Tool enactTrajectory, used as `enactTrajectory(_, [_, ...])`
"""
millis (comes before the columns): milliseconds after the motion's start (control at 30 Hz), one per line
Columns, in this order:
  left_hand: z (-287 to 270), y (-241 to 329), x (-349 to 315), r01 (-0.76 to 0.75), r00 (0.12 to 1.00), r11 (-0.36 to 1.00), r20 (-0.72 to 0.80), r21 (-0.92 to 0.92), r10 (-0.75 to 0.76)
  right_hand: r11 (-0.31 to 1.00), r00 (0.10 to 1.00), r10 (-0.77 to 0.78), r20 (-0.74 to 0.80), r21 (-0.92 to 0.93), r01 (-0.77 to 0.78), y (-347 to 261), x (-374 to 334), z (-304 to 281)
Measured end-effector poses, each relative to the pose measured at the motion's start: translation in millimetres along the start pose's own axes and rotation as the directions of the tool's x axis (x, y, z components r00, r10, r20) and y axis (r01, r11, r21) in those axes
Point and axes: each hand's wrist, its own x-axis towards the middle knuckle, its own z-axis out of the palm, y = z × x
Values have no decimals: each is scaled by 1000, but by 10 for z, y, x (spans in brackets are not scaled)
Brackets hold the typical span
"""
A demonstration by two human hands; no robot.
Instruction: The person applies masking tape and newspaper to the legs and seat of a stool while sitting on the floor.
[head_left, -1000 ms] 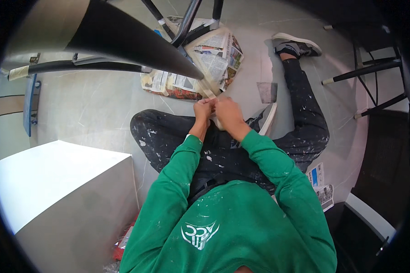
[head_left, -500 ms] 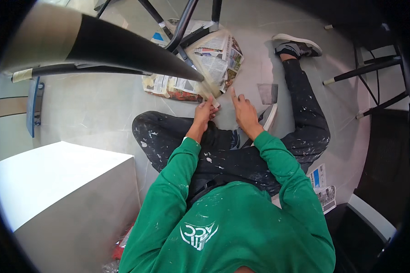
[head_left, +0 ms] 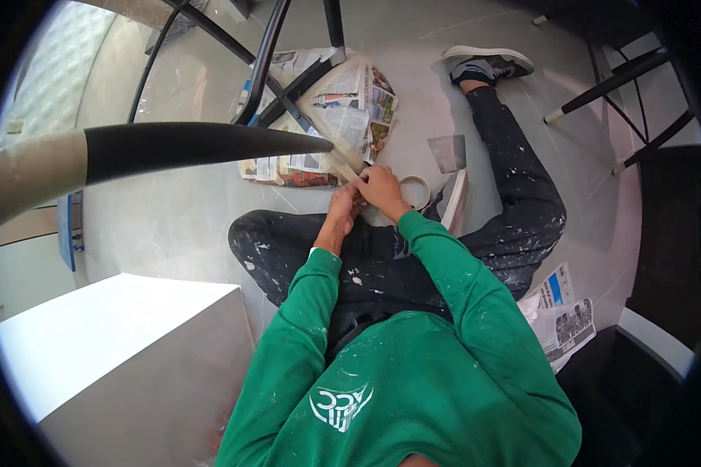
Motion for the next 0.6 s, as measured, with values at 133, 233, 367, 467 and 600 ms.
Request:
enactTrajectory(133, [-15, -2, 4, 20, 1000, 1000, -20, 2, -20, 981, 998, 55, 17, 184, -57, 66, 41, 115])
enactTrajectory(233, [41, 15, -5, 58, 998, 998, 24, 24, -59, 969, 999, 38, -32, 245, -29, 192, 49, 191])
enactTrajectory(367, [48, -22, -97, 77, 996, 989, 24, 123, -81, 970, 1000, 0, -30, 242, 7, 167, 48, 173])
enactTrajectory(467, [240, 5, -326, 27, 994, 890, -108, 455, 25, 968, 998, -37, -54, 247, 49, 246, 9, 175])
enactTrajectory(600, [72, 309, -725, -100, 942, 743, -176, 661, 284, 968, 991, -104, -89, 219, 122, 231, 13, 219])
